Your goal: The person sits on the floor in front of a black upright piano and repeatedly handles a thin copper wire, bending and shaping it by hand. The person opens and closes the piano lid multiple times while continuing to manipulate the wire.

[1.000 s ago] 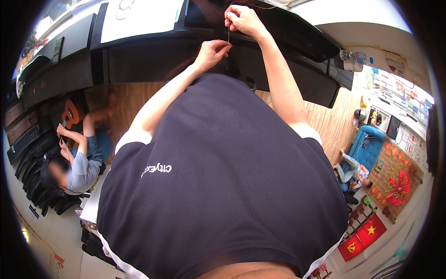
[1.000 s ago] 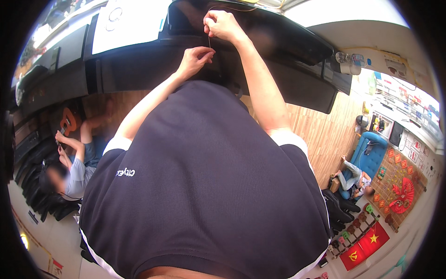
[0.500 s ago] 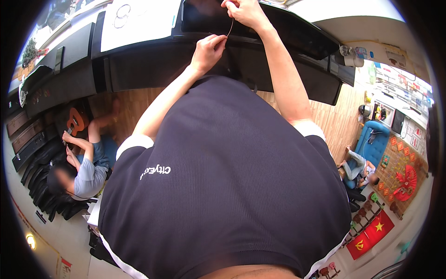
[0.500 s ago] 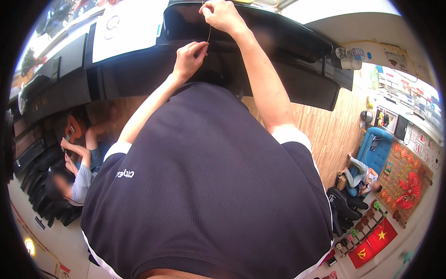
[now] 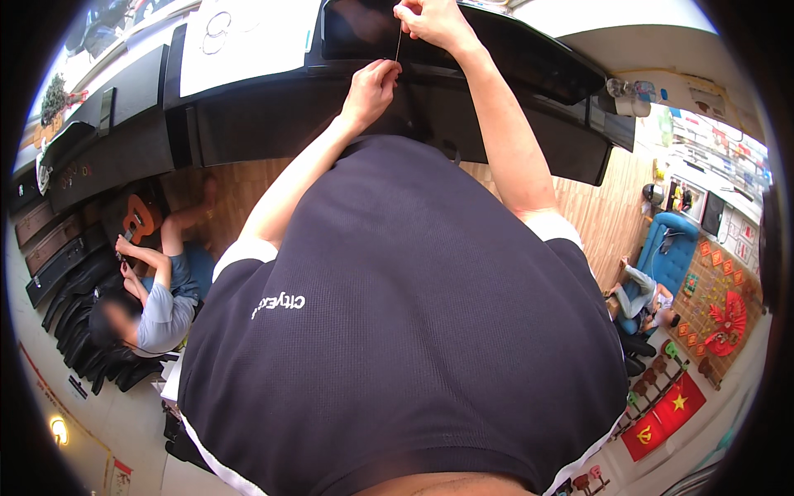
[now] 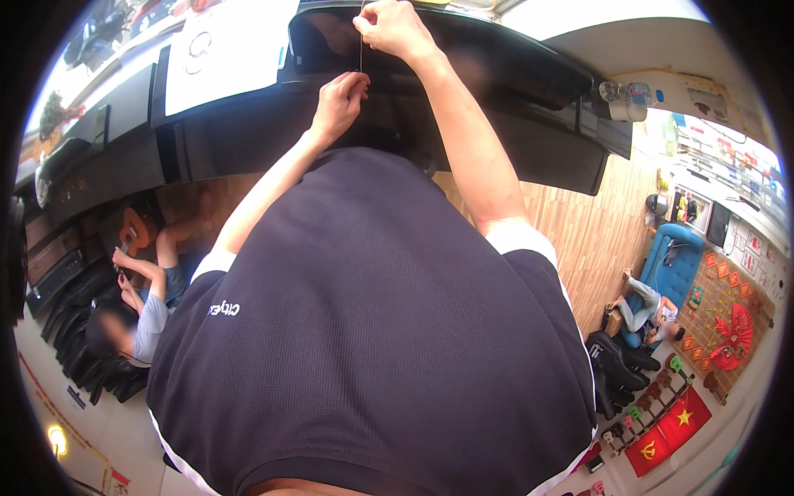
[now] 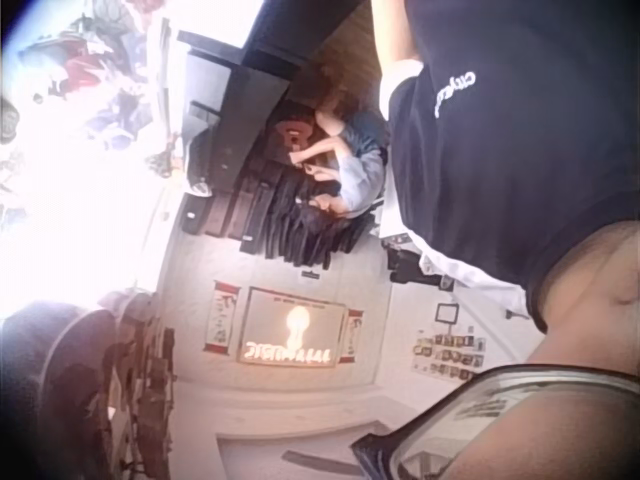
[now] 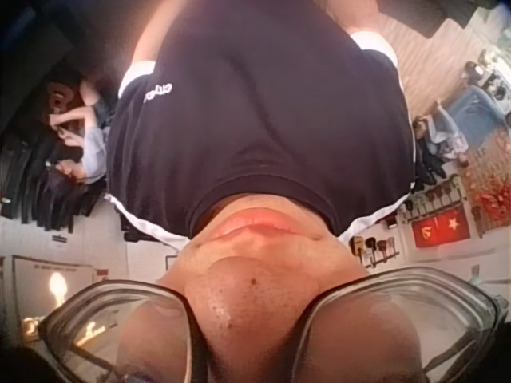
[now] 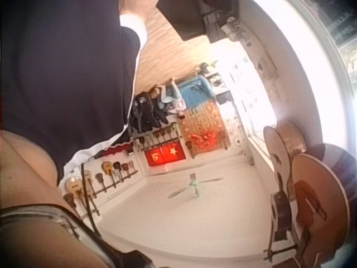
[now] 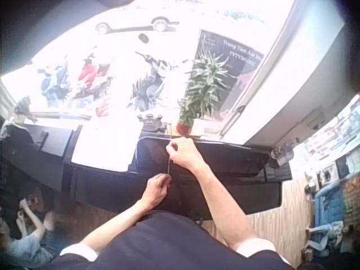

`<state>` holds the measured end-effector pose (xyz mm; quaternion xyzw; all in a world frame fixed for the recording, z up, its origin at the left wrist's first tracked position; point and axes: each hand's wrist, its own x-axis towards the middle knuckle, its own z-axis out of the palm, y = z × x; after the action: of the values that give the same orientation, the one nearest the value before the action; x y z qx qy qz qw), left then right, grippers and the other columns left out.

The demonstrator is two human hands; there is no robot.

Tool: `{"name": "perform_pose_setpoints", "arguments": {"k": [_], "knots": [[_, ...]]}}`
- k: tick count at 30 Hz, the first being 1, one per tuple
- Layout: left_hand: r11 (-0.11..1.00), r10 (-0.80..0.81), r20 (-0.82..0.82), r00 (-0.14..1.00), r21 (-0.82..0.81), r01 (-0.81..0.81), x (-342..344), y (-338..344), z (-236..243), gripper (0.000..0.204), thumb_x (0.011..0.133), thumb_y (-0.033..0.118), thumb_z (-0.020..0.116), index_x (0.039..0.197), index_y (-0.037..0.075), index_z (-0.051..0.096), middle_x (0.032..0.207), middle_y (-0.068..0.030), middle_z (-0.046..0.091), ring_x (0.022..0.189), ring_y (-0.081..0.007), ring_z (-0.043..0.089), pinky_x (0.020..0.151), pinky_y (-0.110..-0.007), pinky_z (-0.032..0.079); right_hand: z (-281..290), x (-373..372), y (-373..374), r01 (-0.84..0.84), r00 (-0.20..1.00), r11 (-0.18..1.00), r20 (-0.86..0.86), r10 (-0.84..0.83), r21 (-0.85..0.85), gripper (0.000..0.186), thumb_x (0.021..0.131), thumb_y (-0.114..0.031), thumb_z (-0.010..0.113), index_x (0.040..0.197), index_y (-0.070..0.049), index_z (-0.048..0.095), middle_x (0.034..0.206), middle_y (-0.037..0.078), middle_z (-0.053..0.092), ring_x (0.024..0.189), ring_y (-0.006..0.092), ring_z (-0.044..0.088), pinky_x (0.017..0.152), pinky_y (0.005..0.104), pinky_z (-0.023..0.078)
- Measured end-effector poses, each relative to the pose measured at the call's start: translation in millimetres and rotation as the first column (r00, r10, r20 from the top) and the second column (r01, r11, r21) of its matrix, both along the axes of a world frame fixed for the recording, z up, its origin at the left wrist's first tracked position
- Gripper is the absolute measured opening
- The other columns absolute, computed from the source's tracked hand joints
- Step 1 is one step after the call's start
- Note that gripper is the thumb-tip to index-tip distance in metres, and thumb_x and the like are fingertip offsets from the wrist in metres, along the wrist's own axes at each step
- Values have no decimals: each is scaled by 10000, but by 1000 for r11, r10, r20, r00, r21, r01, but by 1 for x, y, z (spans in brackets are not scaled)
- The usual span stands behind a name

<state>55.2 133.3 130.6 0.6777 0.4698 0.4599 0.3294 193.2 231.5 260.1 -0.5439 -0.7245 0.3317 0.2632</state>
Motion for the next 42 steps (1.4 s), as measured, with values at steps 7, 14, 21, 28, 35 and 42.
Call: {"name": "perform_pose_setpoints", "arguments": {"k": [7,14,21,28,35,42], "knots": [[997,66,-164,984,53,-58,-4,-2,-2,70,865,31,616,913,-6,652,796,-127,645,610,-220,640,597,-323,517,-18,4,5,-5,999,982,41,-3,190,233,856,-204,628,827,15,702,702,205,670,671,306,693,652,384,541],[994,102,-127,987,46,-97,-8,0,-7,85,838,31,652,914,5,681,787,-117,643,603,-199,636,583,-311,516,-18,8,1,62,998,998,-13,-62,30,271,892,-248,648,825,4,723,719,174,694,658,234,687,630,344,539],[992,120,-225,967,64,-108,-10,-1,2,90,845,78,663,922,49,699,783,-83,646,602,-183,639,593,-304,519,-34,18,-19,112,966,963,-201,-164,-244,397,949,-403,595,815,-57,733,630,20,665,556,85,625,611,254,532],[991,134,-251,959,44,-127,-10,1,4,93,847,107,673,928,76,706,781,-66,646,590,-177,630,580,-309,506,-61,27,-56,45,921,936,-347,-174,-350,237,961,-266,625,932,-49,716,683,-39,623,587,23,553,571,191,480],[995,92,-247,965,54,-81,-11,3,3,130,850,111,675,965,57,703,794,-78,653,615,-189,638,595,-318,510,-83,23,-63,27,963,987,-262,-69,-160,167,859,-174,744,964,-46,721,779,15,700,676,62,628,617,222,530],[993,114,-252,961,1,-118,-23,-6,9,354,840,99,681,1187,51,639,816,-69,682,616,-174,642,622,-303,524,-92,13,-55,45,979,992,-193,-67,-114,154,830,-174,732,925,-52,733,768,61,715,699,118,677,677,263,542]]}}
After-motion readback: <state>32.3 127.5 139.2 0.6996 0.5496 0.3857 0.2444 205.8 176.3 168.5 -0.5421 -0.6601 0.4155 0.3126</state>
